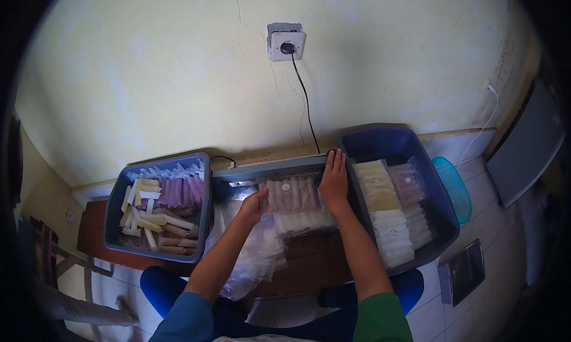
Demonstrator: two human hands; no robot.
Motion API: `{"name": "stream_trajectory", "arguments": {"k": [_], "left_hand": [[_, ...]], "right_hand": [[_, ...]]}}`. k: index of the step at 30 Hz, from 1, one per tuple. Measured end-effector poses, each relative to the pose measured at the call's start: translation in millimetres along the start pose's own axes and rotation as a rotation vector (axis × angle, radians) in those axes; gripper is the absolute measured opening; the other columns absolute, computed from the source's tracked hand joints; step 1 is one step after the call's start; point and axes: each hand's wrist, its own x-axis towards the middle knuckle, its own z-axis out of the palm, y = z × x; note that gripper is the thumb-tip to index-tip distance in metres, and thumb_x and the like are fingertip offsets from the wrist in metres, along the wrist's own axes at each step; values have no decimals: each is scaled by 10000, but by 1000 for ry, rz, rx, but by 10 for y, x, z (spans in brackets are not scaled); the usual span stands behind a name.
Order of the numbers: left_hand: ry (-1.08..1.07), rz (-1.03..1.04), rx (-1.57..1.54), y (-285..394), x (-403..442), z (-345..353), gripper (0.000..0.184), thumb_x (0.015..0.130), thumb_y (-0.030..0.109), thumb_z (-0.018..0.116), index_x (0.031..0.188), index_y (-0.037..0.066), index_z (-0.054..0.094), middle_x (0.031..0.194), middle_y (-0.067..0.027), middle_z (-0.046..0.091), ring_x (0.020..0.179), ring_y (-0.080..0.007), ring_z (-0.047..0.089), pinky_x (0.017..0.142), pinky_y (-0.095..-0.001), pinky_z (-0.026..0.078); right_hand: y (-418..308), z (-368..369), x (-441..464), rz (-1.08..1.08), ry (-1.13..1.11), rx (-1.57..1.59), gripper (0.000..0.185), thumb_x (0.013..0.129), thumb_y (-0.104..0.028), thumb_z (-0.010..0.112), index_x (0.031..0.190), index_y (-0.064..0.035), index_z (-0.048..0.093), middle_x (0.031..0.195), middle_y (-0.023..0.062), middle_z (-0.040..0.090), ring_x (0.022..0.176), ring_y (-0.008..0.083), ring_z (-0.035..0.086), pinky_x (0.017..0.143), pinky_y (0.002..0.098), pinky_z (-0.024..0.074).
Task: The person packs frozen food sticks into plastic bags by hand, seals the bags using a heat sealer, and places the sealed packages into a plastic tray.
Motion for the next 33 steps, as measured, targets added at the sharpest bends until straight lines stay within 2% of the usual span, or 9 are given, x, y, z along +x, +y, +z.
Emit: {"name": "stream_trajectory", "arguments": {"k": [3,15,17,21,23,24,26,29,33], "left_hand": [[-9,-1,46,-23,30,-25,265,924,238,604,1083,26,610,1054,-78,647,954,-213,611,858,-348,472],[12,-6,-16,17,-28,54,329,903,183,636,1128,-41,549,1052,-126,640,949,-241,636,846,-358,505],[3,-4,4,3,11,0,334,904,184,636,1134,-42,549,1051,-125,641,953,-242,636,850,-359,504],[-50,-12,-3,-10,39,-44,327,904,184,636,1133,-37,558,1044,-121,644,952,-242,633,848,-358,504],[-38,-16,-7,1,7,-4,317,903,182,637,1122,-34,560,1038,-118,646,949,-241,633,843,-357,506],[-24,-17,-11,10,-17,17,307,901,180,638,1112,-31,563,1032,-116,647,946,-240,633,837,-355,508],[-12,-8,18,-13,19,3,294,912,197,617,1111,-16,576,1053,-110,642,973,-241,619,878,-362,485],[3,-8,66,19,4,-6,288,920,207,601,1117,-3,584,1082,-106,632,1008,-242,602,921,-368,463],[-24,-3,102,53,-67,49,314,903,182,621,1143,-11,559,1103,-111,619,1017,-245,600,922,-369,465]], "right_hand": [[4,10,-1,-2,5,-12,638,821,15,464,1413,100,243,1458,316,251,1361,468,255,1094,459,313],[-138,-234,110,69,-17,140,699,762,2,492,1422,75,271,1471,308,245,1370,467,234,1125,467,254],[-292,-445,145,38,263,206,688,748,-21,517,1403,49,321,1465,308,248,1343,482,261,1100,482,280],[-359,-480,-3,34,325,342,561,767,-49,541,1317,11,448,1372,289,406,1241,438,427,1012,472,382],[-352,-433,-78,369,-193,502,401,779,-137,609,1154,0,584,1125,244,614,1044,389,590,877,450,474],[-327,-349,-131,370,-193,502,401,779,-137,609,1154,0,584,1125,244,614,1044,389,590,877,450,474],[-252,-99,-191,457,-236,452,335,762,-237,676,1007,-9,667,899,199,686,880,358,659,786,428,516],[-184,79,-189,464,-160,445,335,715,-264,742,906,9,710,799,197,690,781,338,679,745,396,530],[-153,73,-88,559,-284,545,295,717,-253,753,853,7,724,822,189,700,789,304,689,743,372,529]]}}
